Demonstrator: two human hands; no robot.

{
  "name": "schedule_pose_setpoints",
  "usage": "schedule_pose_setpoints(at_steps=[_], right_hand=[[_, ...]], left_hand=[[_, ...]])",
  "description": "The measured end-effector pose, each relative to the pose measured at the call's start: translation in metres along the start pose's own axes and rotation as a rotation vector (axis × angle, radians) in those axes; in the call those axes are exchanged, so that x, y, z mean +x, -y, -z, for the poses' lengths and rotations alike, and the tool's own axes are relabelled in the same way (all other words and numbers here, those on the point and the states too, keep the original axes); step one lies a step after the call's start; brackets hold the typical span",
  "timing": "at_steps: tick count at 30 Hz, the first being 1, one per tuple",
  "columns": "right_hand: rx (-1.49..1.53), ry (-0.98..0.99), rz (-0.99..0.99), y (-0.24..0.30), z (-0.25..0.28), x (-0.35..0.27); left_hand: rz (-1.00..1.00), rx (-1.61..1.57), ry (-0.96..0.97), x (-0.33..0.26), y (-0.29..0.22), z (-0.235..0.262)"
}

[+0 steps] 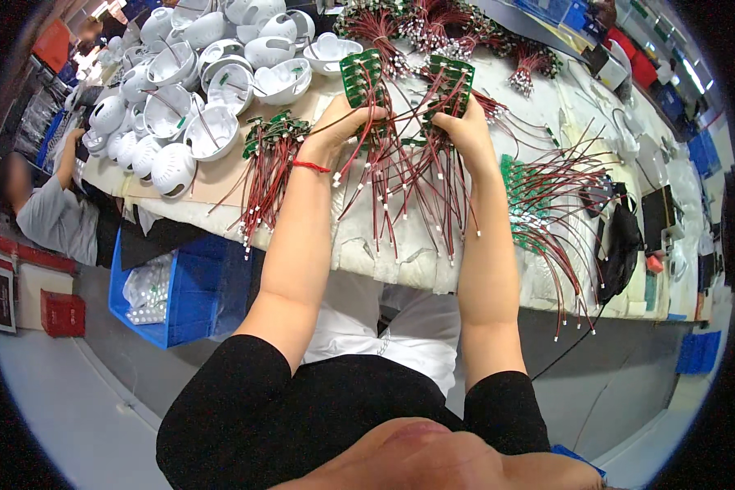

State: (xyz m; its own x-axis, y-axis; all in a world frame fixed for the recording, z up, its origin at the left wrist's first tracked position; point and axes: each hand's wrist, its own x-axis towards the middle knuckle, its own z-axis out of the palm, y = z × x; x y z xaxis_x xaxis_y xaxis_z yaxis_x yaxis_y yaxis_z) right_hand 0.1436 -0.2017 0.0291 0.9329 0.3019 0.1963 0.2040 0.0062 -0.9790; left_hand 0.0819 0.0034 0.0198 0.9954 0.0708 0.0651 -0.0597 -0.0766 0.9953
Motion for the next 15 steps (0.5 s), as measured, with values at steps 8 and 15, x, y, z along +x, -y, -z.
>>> schedule_pose_setpoints(at_steps=[8,15], right_hand=[[-0.088,-0.088,0.080,0.003,0.006,0.001],[0.033,-0.376,0.191,0.015,0.043,0.004]], left_hand=[[-0.089,0.145,-0.112,-0.001,-0.005,-0.003],[-0.232,-0.313,-0.636,0.008,0.009,0.019]])
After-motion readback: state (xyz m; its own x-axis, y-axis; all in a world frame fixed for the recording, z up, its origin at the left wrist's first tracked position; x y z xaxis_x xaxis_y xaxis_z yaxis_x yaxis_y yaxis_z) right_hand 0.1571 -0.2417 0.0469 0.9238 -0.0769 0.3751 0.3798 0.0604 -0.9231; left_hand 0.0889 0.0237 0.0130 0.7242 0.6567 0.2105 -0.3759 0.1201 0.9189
